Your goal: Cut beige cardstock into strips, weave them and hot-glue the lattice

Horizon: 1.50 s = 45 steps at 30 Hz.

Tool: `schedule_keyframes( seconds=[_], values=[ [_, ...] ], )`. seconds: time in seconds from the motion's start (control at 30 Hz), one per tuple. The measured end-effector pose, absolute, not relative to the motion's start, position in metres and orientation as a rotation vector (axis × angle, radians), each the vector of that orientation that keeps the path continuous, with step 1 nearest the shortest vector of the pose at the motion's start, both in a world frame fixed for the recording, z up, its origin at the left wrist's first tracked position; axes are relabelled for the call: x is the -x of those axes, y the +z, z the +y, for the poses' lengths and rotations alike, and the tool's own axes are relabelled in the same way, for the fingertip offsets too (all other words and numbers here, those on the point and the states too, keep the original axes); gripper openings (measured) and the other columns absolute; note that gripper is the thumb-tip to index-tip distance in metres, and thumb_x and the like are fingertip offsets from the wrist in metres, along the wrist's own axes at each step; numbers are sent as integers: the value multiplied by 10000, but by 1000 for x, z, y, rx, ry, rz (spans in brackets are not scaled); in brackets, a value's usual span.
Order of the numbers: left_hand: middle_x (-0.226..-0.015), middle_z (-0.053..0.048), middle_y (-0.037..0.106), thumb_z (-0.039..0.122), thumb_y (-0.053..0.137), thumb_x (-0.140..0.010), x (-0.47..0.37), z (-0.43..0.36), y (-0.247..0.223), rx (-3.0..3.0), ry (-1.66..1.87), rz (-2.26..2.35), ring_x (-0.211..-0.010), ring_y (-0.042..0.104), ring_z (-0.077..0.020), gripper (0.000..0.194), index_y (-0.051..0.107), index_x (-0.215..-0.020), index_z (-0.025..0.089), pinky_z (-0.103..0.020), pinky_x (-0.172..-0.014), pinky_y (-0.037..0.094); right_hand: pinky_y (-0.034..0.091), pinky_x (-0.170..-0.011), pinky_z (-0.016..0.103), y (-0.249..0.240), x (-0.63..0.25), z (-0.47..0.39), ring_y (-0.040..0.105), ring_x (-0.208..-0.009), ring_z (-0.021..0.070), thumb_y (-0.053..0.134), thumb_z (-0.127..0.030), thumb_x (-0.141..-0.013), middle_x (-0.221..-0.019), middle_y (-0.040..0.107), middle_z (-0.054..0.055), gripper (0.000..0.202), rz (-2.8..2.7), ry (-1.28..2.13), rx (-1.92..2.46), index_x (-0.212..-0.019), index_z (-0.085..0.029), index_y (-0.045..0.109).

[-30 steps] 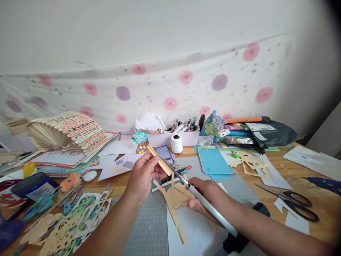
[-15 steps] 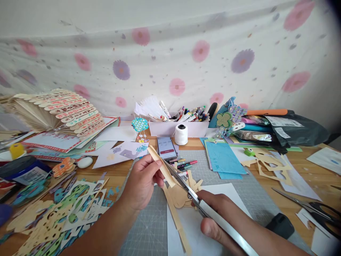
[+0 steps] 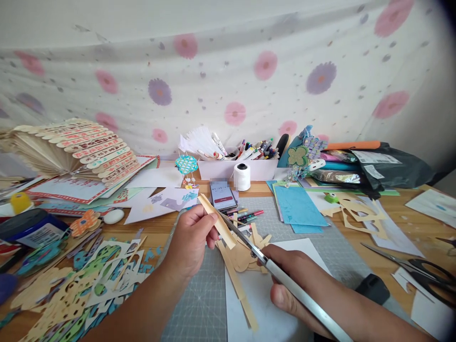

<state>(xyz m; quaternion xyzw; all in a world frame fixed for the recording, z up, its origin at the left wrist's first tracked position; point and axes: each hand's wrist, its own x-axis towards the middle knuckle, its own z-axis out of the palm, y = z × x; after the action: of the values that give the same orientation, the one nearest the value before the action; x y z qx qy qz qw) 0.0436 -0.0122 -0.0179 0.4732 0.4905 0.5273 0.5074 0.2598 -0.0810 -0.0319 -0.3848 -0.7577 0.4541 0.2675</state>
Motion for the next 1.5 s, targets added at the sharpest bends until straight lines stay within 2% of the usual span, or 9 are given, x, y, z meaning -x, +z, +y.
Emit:
schedule_keyframes(
  seconds=[0.17, 0.33, 0.57, 0.73, 0.97, 1.13, 1.27, 1.5],
  values=[
    [-390, 46, 508, 317, 663, -630, -45, -13, -19, -1167, 1253, 1193, -340, 409, -70, 191, 554, -542, 187, -174, -339, 311, 371, -593, 242, -32, -259, -80, 498, -690, 160, 545, -577, -888, -814, 590, 7, 380, -2060, 1209, 1136, -925, -198, 532],
    [-390, 42, 506, 326, 652, -629, -45, -13, -18, -1178, 1236, 1198, -342, 409, -73, 183, 563, -554, 185, -177, -341, 308, 384, -609, 233, -34, -259, -80, 546, -726, 166, 533, -554, -905, -856, 623, 13, 359, -2041, 1205, 1108, -935, -196, 529],
    [-394, 49, 511, 325, 630, -635, -44, -12, -21, -1217, 1208, 1237, -347, 414, -68, 175, 576, -568, 173, -170, -346, 325, 411, -640, 260, -41, -261, -80, 555, -732, 182, 510, -622, -884, -876, 639, 37, 429, -2086, 1125, 1149, -946, -197, 517],
    [-393, 52, 515, 332, 613, -640, -44, -11, -22, -1238, 1181, 1259, -341, 411, -64, 180, 574, -574, 170, -164, -341, 321, 376, -596, 242, -40, -259, -79, 542, -693, 164, 554, -624, -865, -826, 629, 17, 446, -2081, 1099, 1260, -950, -186, 539],
    [-380, 58, 510, 339, 603, -643, -42, -11, -21, -1273, 1162, 1290, -325, 405, -57, 212, 527, -528, 179, -158, -334, 308, 406, -616, 257, -42, -262, -77, 560, -708, 180, 535, -602, -868, -853, 648, 33, 436, -2106, 1081, 1170, -990, -184, 541],
    [-382, 61, 509, 325, 604, -635, -42, -10, -21, -1299, 1149, 1306, -332, 412, -59, 188, 541, -541, 176, -154, -333, 307, 412, -632, 259, -41, -260, -76, 596, -743, 190, 523, -574, -888, -898, 668, 37, 434, -2105, 1075, 1137, -1091, -190, 546],
    [-391, 60, 515, 322, 602, -636, -42, -11, -21, -1305, 1147, 1302, -339, 417, -59, 182, 544, -546, 176, -154, -338, 315, 380, -587, 248, -42, -259, -76, 573, -691, 177, 550, -616, -863, -825, 650, 31, 457, -2105, 1033, 1231, -984, -175, 555],
    [-383, 59, 486, 336, 586, -647, -42, -13, -19, -1305, 1162, 1294, -341, 405, -66, 188, 549, -553, 177, -163, -332, 313, 395, -597, 252, -39, -260, -72, 558, -684, 174, 534, -631, -851, -826, 649, 35, 458, -2128, 1042, 1179, -945, -183, 547]
  ],
)
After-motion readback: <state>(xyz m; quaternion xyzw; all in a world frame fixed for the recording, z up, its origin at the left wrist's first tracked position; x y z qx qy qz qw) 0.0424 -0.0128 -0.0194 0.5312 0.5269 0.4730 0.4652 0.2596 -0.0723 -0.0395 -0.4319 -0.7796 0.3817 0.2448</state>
